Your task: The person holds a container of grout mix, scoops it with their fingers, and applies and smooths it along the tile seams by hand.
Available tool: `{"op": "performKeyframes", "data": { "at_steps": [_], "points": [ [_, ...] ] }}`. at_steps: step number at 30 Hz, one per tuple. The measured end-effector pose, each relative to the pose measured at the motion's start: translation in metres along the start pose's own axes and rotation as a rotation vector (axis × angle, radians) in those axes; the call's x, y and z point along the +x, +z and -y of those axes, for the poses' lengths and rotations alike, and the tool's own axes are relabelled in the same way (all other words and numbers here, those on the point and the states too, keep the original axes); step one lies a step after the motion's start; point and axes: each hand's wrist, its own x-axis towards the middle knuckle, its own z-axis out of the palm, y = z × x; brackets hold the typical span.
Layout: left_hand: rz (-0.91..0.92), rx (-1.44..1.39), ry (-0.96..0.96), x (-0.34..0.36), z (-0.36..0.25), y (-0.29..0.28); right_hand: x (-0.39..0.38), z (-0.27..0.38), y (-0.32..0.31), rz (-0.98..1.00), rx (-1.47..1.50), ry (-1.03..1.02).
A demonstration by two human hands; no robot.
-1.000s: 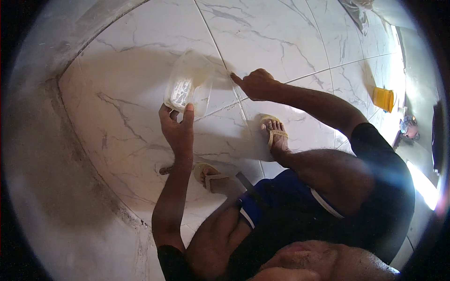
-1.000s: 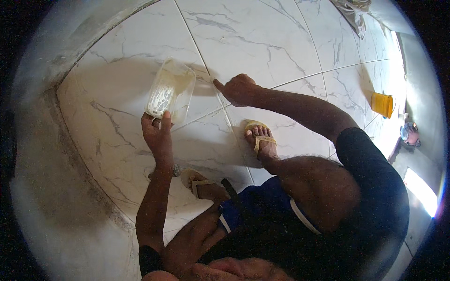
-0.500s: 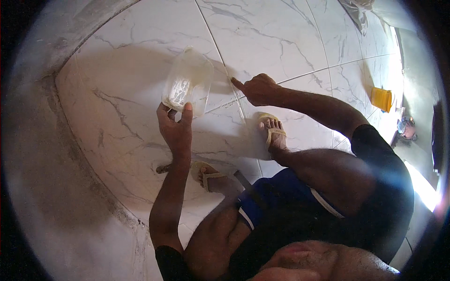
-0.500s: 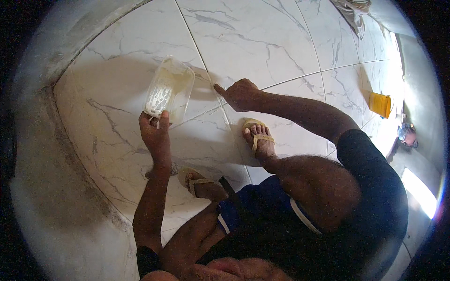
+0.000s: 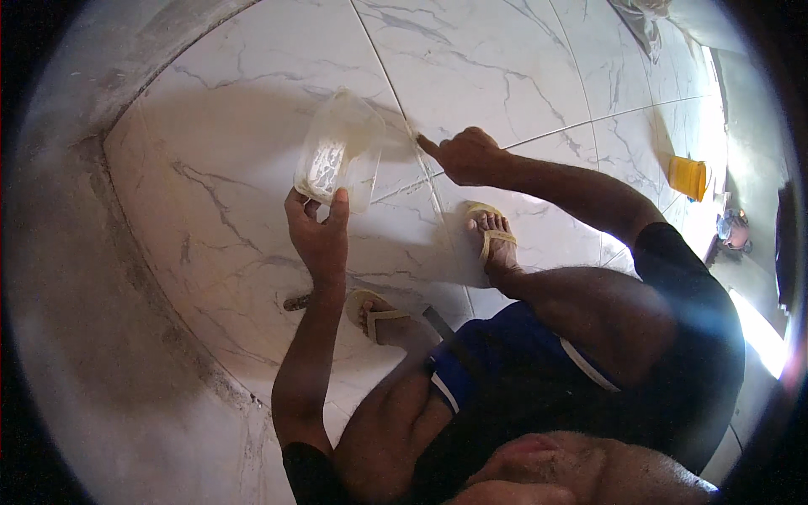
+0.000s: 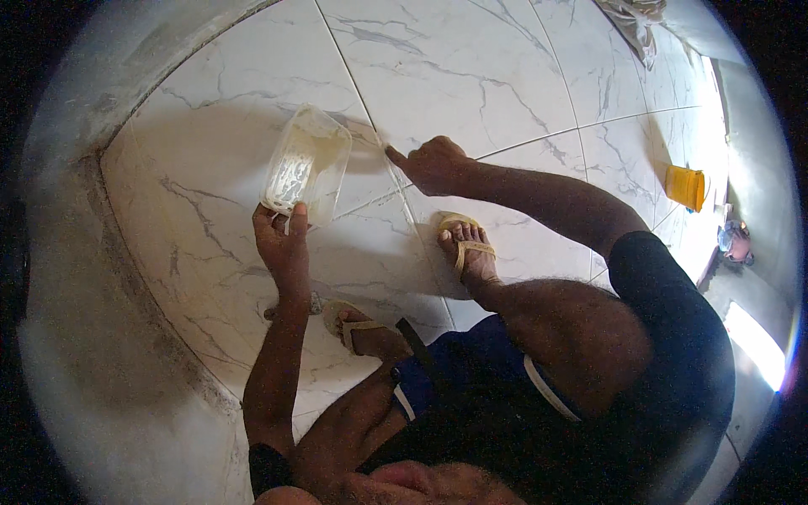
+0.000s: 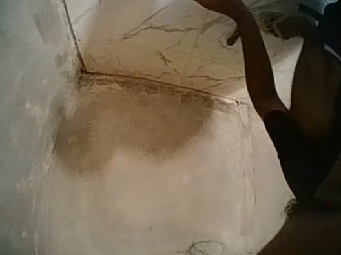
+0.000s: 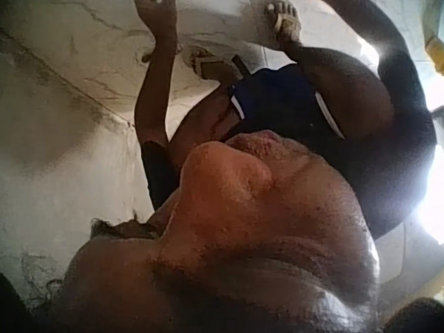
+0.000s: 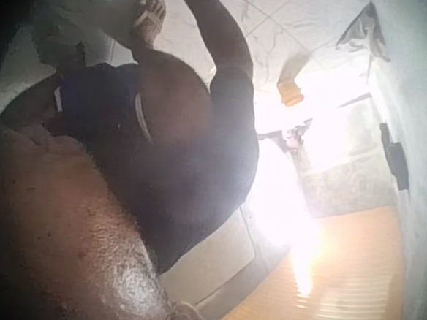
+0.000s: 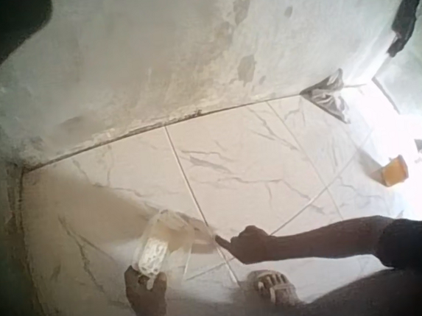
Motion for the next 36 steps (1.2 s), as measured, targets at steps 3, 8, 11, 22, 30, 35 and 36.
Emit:
{"op": "performKeyframes", "data": {
  "at_steps": [3, 8, 11, 22, 30, 35, 36],
  "points": [
    [-0.005, -0.01, -0.05, 0.0, 0.0, 0.001, 0.011, -0.003, 0.002, -0.068, 0.035, 0.031],
    [-0.016, 0.018, -0.018, -0.001, -0.002, 0.001, 0.0, 0.009, 0.004, 0.028, 0.069, 0.009],
    [-0.018, -0.004, -0.03, -0.002, -0.008, 0.003, -0.014, 0.007, 0.018, -0.003, 0.118, -0.026],
    [-0.014, 0.003, -0.038, -0.001, 0.008, -0.003, 0.006, -0.012, -0.012, -0.108, 0.224, 0.136],
    [-0.026, 0.096, -0.027, 0.0, 0.014, -0.007, 0.027, -0.011, -0.029, -0.031, 0.047, 0.093],
    [-0.016, 0.103, -0.035, 0.0, 0.005, 0.0, 0.023, -0.017, -0.001, -0.1, -0.188, 0.056],
    [-0.015, 0.103, -0.036, -0.001, 0.005, 0.0, 0.018, -0.015, -0.001, -0.127, -0.199, 0.039]
  ]
}}
